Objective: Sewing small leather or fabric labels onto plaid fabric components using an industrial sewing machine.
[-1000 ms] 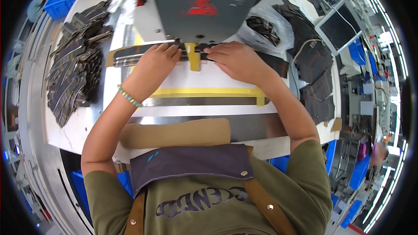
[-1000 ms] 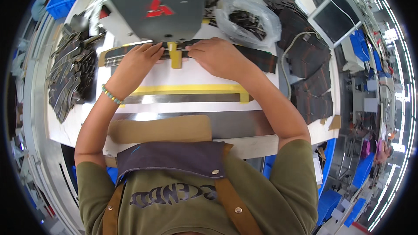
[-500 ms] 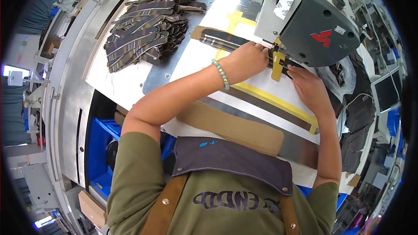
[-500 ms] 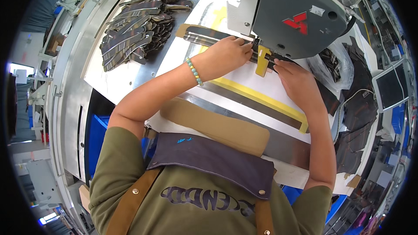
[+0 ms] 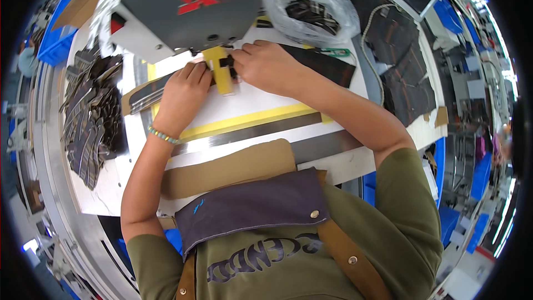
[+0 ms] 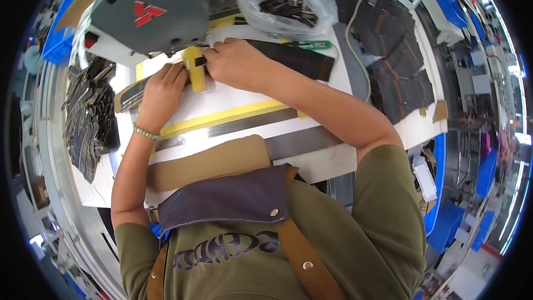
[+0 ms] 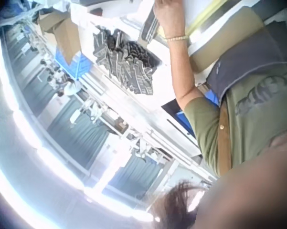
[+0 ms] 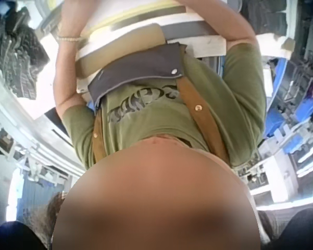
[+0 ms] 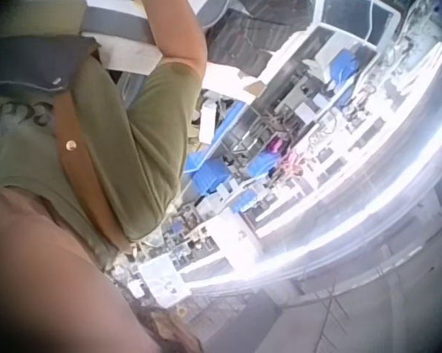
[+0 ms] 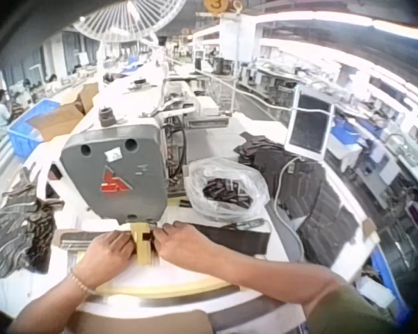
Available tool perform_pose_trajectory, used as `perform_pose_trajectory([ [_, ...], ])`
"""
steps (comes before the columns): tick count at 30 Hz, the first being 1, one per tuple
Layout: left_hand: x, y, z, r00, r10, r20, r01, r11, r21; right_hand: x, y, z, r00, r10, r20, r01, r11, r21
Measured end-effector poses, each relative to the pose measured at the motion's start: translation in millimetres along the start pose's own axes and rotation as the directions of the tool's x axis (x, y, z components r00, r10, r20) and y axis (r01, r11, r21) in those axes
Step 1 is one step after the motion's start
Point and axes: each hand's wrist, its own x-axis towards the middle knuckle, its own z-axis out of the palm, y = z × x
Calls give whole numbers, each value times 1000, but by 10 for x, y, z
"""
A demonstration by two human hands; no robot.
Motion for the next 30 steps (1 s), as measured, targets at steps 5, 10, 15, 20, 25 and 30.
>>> perform_pose_trajectory([
  [5, -246, 285, -306, 980, 185, -74, -190, 980, -63, -224, -279, -321, 999, -18, 47, 14, 997, 81],
  [10, -368, 537, -549, 983, 137, -120, -160, 965, -206, -462, -361, -944, 980, 23, 198, -98, 921, 376],
  [15, -348, 520, -638, 993, -100, -68, 67, 921, -383, -883, 402, -943, 804, 477, 354, -434, 879, -200],
  [20, -292, 509, -643, 980, -172, -101, 111, 890, -442, -1134, 582, -822, 812, 484, 328, -451, 875, -176],
  [25, -290, 504, -686, 982, -174, -75, 122, 881, -457, -709, 313, -812, 916, 378, 135, -401, 850, 341],
  [30, -199, 517, -666, 982, -153, -113, 85, 884, -459, -179, 116, -477, 890, 179, 420, -455, 425, 783],
])
